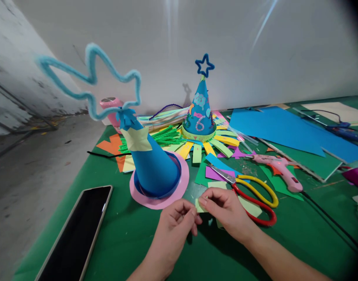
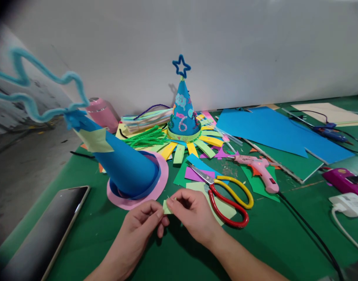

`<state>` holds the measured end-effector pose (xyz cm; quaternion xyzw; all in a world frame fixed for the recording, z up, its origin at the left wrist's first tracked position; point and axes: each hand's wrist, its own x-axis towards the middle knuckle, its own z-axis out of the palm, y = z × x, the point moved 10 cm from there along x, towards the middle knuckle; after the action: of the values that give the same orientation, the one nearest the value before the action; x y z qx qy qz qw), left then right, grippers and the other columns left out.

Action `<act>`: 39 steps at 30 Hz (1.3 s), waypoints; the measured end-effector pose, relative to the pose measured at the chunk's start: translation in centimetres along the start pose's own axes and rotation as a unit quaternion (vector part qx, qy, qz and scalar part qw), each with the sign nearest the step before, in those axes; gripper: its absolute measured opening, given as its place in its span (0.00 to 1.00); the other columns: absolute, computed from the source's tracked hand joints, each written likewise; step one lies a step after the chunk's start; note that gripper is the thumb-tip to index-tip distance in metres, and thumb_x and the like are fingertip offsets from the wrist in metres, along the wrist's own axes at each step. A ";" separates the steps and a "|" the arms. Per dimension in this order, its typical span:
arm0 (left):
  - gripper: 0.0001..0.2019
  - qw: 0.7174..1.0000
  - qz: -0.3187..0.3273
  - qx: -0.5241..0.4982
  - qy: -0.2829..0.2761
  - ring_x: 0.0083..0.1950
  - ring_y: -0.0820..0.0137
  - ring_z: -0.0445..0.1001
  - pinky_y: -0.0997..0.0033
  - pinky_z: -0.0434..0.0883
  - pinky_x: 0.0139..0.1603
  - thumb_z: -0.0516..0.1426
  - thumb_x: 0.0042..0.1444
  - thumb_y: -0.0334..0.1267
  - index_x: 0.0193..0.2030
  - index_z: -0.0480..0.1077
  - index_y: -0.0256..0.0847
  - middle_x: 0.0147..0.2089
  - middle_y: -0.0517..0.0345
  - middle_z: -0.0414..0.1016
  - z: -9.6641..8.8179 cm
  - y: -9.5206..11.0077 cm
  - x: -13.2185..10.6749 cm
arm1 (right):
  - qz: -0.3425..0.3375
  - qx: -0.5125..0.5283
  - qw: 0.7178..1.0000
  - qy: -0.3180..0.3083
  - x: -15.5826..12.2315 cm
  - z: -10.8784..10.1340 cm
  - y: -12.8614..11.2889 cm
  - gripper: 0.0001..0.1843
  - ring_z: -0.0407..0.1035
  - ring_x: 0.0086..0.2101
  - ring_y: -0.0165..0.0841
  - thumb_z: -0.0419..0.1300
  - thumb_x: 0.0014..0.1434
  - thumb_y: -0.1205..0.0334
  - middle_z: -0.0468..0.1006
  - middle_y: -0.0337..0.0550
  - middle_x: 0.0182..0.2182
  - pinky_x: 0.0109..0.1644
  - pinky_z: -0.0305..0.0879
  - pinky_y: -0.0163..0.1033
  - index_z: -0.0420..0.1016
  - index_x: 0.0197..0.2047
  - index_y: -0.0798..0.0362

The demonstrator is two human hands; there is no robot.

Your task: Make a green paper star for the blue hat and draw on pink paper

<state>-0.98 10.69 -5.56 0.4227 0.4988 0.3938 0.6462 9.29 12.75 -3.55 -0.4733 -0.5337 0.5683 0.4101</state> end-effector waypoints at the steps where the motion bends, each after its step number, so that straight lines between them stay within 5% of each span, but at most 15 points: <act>1: 0.07 1.000 0.002 0.003 0.002 0.21 0.78 0.62 0.77 0.59 0.25 0.55 0.51 0.37 0.25 0.65 0.37 0.24 0.60 0.70 0.0 0.1 0.0 | 0.000 -0.002 1.000 0.002 0.0 0.0 0.0 0.13 0.53 0.20 0.25 0.56 0.53 0.55 0.60 0.33 0.17 0.23 0.50 0.31 0.67 0.23 0.55; 12: 0.09 0.992 0.040 0.116 0.023 0.19 0.77 0.59 0.78 0.56 0.20 0.56 0.47 0.37 0.20 0.66 0.36 0.18 0.63 0.63 -0.2 1.7 -0.2 | 0.010 0.023 0.999 -0.039 -0.3 1.2 0.0 0.10 0.61 0.25 0.27 0.60 0.49 0.57 0.68 0.39 0.26 0.27 0.56 0.32 0.70 0.32 0.56; 24: 0.11 0.985 0.059 0.162 0.013 0.20 0.77 0.56 0.77 0.54 0.21 0.53 0.47 0.38 0.18 0.62 0.37 0.18 0.64 0.60 0.0 2.2 -0.3 | -0.084 -0.031 0.996 0.000 -0.7 0.8 -1.3 0.09 0.60 0.26 0.28 0.57 0.54 0.60 0.66 0.38 0.23 0.29 0.56 0.33 0.69 0.25 0.55; 29: 0.10 0.990 0.035 0.135 0.021 0.20 0.78 0.57 0.78 0.54 0.20 0.54 0.47 0.39 0.19 0.63 0.37 0.18 0.63 0.62 -0.3 1.6 -0.1 | -0.060 -0.038 0.997 0.023 -0.6 0.7 -0.6 0.14 0.57 0.24 0.28 0.53 0.56 0.57 0.63 0.36 0.21 0.28 0.54 0.33 0.68 0.23 0.56; 34: 0.10 0.995 -0.003 0.087 0.044 0.19 0.79 0.58 0.79 0.54 0.20 0.55 0.49 0.39 0.22 0.64 0.36 0.20 0.61 0.67 -0.9 0.6 -0.1 | 0.000 0.008 0.999 0.039 -0.4 -0.2 0.5 0.13 0.57 0.25 0.27 0.51 0.58 0.55 0.63 0.35 0.21 0.28 0.55 0.32 0.71 0.34 0.55; 39: 0.09 0.998 -0.003 0.052 0.035 0.19 0.79 0.59 0.79 0.55 0.21 0.55 0.50 0.39 0.24 0.64 0.36 0.21 0.62 0.67 -0.8 0.1 0.0 | -0.005 0.009 1.000 -0.002 -0.3 0.6 0.0 0.11 0.54 0.23 0.26 0.54 0.55 0.60 0.60 0.34 0.20 0.26 0.52 0.31 0.65 0.24 0.56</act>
<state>-1.73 10.84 -5.54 0.4399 0.5423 0.3800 0.6066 8.78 12.29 -3.53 -0.4657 -0.5321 0.5717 0.4161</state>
